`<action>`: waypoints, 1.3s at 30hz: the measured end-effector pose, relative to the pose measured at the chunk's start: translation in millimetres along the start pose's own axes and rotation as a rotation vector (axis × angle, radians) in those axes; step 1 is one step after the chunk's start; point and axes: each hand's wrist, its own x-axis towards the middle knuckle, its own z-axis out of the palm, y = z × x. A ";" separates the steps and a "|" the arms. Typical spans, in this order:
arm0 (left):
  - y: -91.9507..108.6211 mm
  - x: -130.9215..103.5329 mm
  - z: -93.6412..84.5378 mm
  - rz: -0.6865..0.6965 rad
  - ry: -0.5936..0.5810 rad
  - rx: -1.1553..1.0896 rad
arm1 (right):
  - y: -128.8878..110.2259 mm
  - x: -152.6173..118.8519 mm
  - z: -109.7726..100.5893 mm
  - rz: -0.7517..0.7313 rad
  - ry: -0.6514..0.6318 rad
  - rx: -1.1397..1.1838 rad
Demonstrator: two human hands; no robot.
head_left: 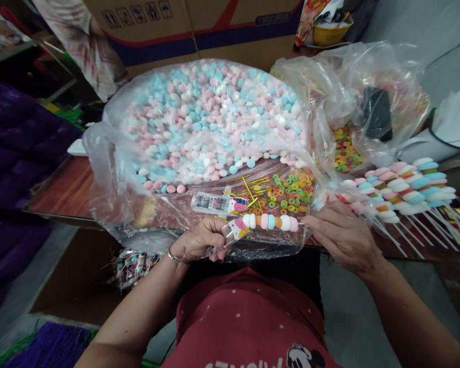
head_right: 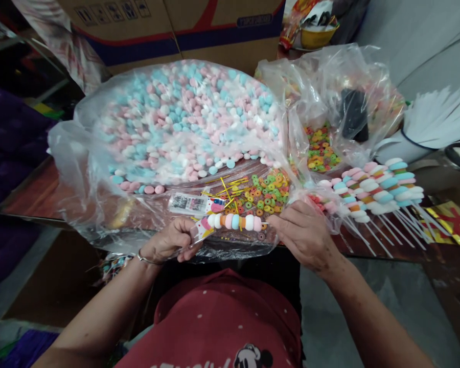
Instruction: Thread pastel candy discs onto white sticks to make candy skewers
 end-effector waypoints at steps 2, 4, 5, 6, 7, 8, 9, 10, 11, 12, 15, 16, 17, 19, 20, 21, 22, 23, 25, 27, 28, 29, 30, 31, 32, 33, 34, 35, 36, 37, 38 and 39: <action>1.7 -0.4 0.5 0.012 0.016 -0.007 | 0.9 -0.7 -1.5 -0.035 -0.001 -0.039; 4.6 -1.2 0.3 0.014 0.020 -0.001 | 2.1 -1.3 -3.0 -0.071 -0.004 -0.066; 6.8 -1.7 0.2 0.000 0.021 0.014 | 2.7 -1.6 -3.5 -0.087 -0.006 -0.071; 9.6 -2.3 0.2 -0.028 0.025 0.040 | 3.3 -1.9 -3.8 -0.099 -0.014 -0.072; 12.9 -2.9 0.3 -0.067 0.031 0.074 | 3.9 -2.3 -3.9 -0.105 -0.018 -0.069; 16.6 -3.4 0.5 -0.108 0.035 0.113 | 4.5 -2.7 -3.7 -0.102 -0.025 -0.063; 20.5 -3.7 0.9 -0.147 0.035 0.152 | 5.0 -3.1 -3.4 -0.091 -0.041 -0.055; 24.5 -3.9 1.5 -0.176 0.030 0.184 | 5.3 -3.3 -2.9 -0.076 -0.058 -0.044; 28.3 -3.8 2.1 -0.195 0.021 0.209 | 5.4 -3.3 -2.3 -0.060 -0.077 -0.029; 31.7 -3.5 2.8 -0.205 0.012 0.230 | 5.3 -3.1 -1.7 -0.046 -0.097 -0.011; 39.5 -1.4 4.6 -0.228 -0.018 0.295 | 2.7 -1.1 0.8 -0.032 -0.152 0.059; 41.2 -0.4 5.0 -0.232 -0.028 0.318 | 1.2 -0.2 1.9 -0.033 -0.160 0.079; 42.6 0.5 5.4 -0.237 -0.036 0.342 | -0.3 0.7 3.3 -0.031 -0.167 0.095; 44.6 2.2 5.9 -0.251 -0.052 0.385 | -3.4 1.8 6.7 -0.025 -0.154 0.118; 45.4 2.9 6.2 -0.261 -0.061 0.409 | -4.6 2.0 8.6 -0.026 -0.143 0.123; 46.3 3.4 6.5 -0.271 -0.077 0.440 | -5.4 1.8 10.3 -0.028 -0.133 0.125; 47.1 3.8 7.1 -0.274 -0.092 0.484 | -5.9 1.3 11.8 -0.032 -0.123 0.126; 48.1 4.1 7.8 -0.264 -0.103 0.543 | -6.0 0.7 13.0 -0.035 -0.114 0.123; 49.9 4.4 10.6 -0.197 -0.108 0.699 | -5.2 -0.6 14.0 -0.034 -0.103 0.102; 51.2 4.7 15.2 -0.098 -0.113 0.869 | -4.2 -1.2 13.4 -0.023 -0.102 0.079; 51.6 5.1 18.1 -0.050 -0.118 0.942 | -3.9 -1.1 12.7 -0.019 -0.114 0.074; 51.7 5.7 21.3 -0.009 -0.128 0.999 | -3.9 -0.7 12.1 -0.017 -0.136 0.080; 51.6 6.5 24.7 0.029 -0.142 1.039 | -4.3 -0.1 11.6 -0.015 -0.167 0.098; 51.1 7.5 27.9 0.061 -0.162 1.060 | -5.0 0.5 11.5 -0.014 -0.200 0.128; 50.4 8.6 31.0 0.086 -0.187 1.066 | -6.2 1.1 12.0 -0.012 -0.233 0.165; 49.3 9.8 33.7 0.101 -0.215 1.062 | -7.9 1.5 13.2 -0.009 -0.259 0.210; 48.0 10.9 36.1 0.107 -0.239 1.054 | -10.0 1.7 15.1 -0.004 -0.280 0.258; 46.5 11.8 38.1 0.101 -0.258 1.049 | -12.4 1.7 17.7 0.006 -0.298 0.307; 45.1 12.5 39.8 0.086 -0.268 1.050 | -15.0 1.4 20.9 0.017 -0.313 0.353; 43.7 13.1 41.3 0.074 -0.273 1.055 | -17.6 0.8 24.4 0.027 -0.328 0.393; 42.8 13.5 42.8 0.069 -0.272 1.065 | -20.1 -0.1 27.8 0.038 -0.341 0.425; 42.4 13.7 44.2 0.072 -0.268 1.079 | -22.4 -1.3 31.1 0.048 -0.349 0.448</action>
